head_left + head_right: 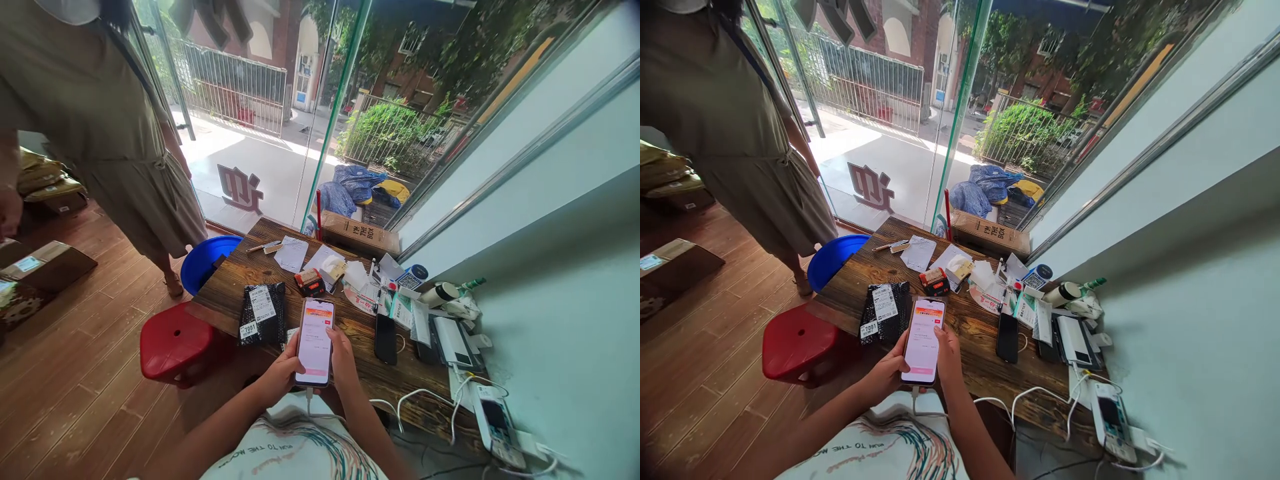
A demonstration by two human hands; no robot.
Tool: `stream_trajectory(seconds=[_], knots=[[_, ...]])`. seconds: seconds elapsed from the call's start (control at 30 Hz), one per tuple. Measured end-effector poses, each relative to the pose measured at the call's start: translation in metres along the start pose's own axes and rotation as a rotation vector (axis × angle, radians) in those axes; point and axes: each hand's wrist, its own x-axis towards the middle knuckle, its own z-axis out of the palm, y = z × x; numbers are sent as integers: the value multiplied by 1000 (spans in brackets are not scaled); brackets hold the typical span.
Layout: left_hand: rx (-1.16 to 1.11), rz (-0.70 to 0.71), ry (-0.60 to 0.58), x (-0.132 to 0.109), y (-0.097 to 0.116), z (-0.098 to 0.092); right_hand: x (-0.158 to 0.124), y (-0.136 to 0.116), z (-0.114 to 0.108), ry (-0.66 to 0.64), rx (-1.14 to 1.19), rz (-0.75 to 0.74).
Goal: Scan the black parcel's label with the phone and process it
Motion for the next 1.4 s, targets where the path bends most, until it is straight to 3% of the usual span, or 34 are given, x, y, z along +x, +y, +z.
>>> stream_trajectory(seconds=[0.17,0.27,0.37,0.63,0.83,1.13,1.4], knots=[[102,-69,-49,6,-10,-5,8,-9,-4,55,74,4],[106,-28,-84,4,-7,2,12,-14,-5,83,71,-18],[95,5,-70,3,-2,8,13,-15,-4,102,100,-23],[151,-71,-34,4,-2,6,12,-17,2,97,43,-28],[192,-45,-72,3,-3,2,12,-17,7,133,-57,-71],[204,-51,-70,12,-12,-9,10,-19,7,184,128,0],[170,-60,-80,6,-7,-6,12,-15,6,175,115,0]])
